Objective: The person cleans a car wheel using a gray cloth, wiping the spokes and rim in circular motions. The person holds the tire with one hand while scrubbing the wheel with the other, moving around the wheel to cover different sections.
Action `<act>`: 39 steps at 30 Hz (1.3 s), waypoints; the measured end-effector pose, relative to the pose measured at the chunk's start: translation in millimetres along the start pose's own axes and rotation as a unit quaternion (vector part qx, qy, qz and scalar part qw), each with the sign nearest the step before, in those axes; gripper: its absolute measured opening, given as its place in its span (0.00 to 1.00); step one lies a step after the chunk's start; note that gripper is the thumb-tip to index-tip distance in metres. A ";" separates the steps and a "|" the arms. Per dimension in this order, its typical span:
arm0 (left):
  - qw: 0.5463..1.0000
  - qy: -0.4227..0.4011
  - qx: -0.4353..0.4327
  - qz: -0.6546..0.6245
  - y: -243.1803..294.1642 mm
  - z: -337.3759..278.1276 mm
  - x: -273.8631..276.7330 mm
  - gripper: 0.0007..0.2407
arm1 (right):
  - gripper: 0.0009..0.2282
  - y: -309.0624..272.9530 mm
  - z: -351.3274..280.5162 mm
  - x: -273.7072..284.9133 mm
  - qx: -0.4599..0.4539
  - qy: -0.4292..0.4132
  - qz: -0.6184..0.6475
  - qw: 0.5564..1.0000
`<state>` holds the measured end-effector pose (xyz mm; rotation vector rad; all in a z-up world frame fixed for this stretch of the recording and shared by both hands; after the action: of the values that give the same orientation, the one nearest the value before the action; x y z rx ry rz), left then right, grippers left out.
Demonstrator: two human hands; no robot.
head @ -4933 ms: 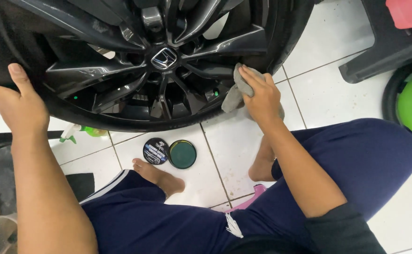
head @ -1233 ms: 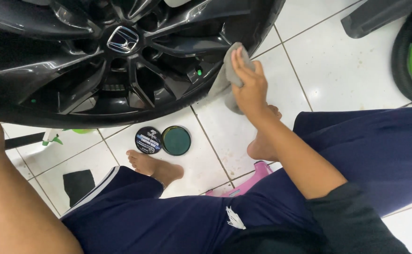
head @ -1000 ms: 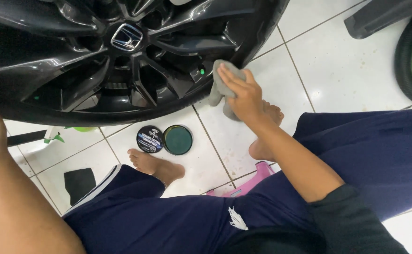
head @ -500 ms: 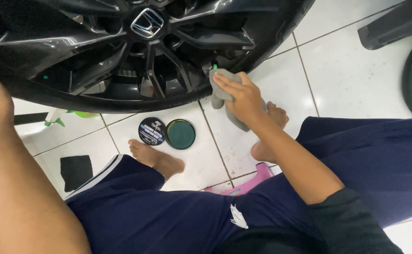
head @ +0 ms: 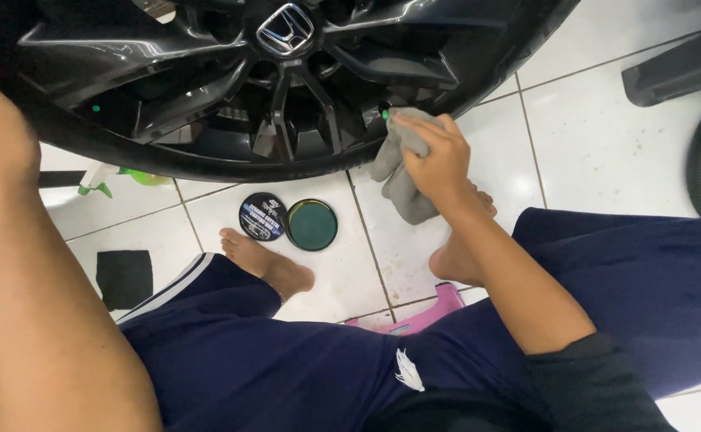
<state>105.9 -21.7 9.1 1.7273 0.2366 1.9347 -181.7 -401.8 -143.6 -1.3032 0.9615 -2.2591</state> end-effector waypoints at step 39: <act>0.990 0.115 -0.077 -0.037 8.3 -8.1 30.2 0.19 | 0.31 -122.1 67.8 2.7 0.385 -0.054 -0.221 0.894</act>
<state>94.7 -12.2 37.9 1.3800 0.2251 2.0398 -121.6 -343.2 -31.9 -1.3022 -0.3247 -2.4328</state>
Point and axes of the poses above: each hand's wrist, its own z-axis towards the middle knuckle, its own x-axis out of the back of the hand, y = z × x, the point moved 10 cm from there along z, towards the middle knuckle, and after that the axes turned 3 degrees about z, right-handed, at the moved point
